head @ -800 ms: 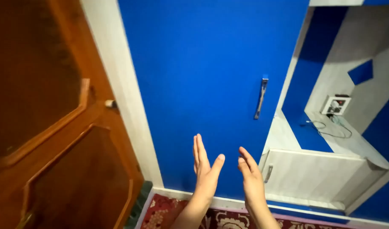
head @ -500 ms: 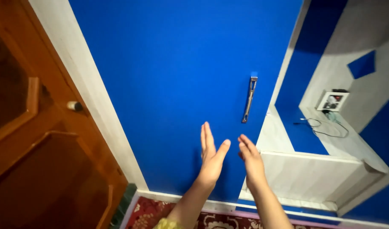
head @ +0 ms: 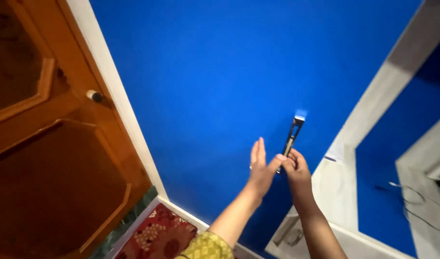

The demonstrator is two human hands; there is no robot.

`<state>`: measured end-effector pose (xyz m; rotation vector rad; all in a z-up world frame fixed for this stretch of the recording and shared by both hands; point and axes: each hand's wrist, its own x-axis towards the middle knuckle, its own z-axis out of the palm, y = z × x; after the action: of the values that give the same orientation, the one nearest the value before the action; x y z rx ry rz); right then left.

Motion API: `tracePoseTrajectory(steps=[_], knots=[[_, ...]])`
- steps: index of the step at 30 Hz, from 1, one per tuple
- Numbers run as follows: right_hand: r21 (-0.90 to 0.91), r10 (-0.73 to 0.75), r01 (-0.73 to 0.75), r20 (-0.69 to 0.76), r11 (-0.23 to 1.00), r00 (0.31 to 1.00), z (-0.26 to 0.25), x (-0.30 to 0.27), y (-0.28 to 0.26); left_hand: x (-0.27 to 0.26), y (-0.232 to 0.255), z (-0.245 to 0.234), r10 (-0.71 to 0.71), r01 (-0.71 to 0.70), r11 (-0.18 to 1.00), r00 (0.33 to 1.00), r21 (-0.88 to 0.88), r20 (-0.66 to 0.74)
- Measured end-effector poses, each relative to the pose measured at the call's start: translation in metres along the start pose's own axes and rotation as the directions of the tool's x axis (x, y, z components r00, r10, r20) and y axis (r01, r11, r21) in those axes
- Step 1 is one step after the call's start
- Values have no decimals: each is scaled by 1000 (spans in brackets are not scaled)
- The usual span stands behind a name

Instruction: The person picks up various items of clothing from a closet and places them on a bed.

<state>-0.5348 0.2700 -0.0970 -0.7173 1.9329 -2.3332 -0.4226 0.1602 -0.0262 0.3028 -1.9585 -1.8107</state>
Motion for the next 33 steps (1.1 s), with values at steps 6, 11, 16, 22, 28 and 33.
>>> tracePoseTrajectory(steps=[6,11,16,22,28,33], knots=[[398,32,-121,222,909,974,-14,40,62,34,-14,46,1,-48,975,977,-216,-213],[-54,57,-50,127,997,990,-2,26,28,38,-21,67,19,-74,985,945,-155,-328],[-77,76,-58,257,995,963,4,16,-23,29,-20,90,200,-165,979,869,116,-452],[18,43,-52,333,998,942,-10,30,9,19,-18,108,186,-155,982,822,103,-537],[-213,61,19,363,977,930,-43,36,4,2,-10,143,209,-111,971,822,211,-529],[-225,71,20,388,974,919,-90,50,38,-8,-28,187,337,-207,933,790,296,-512]])
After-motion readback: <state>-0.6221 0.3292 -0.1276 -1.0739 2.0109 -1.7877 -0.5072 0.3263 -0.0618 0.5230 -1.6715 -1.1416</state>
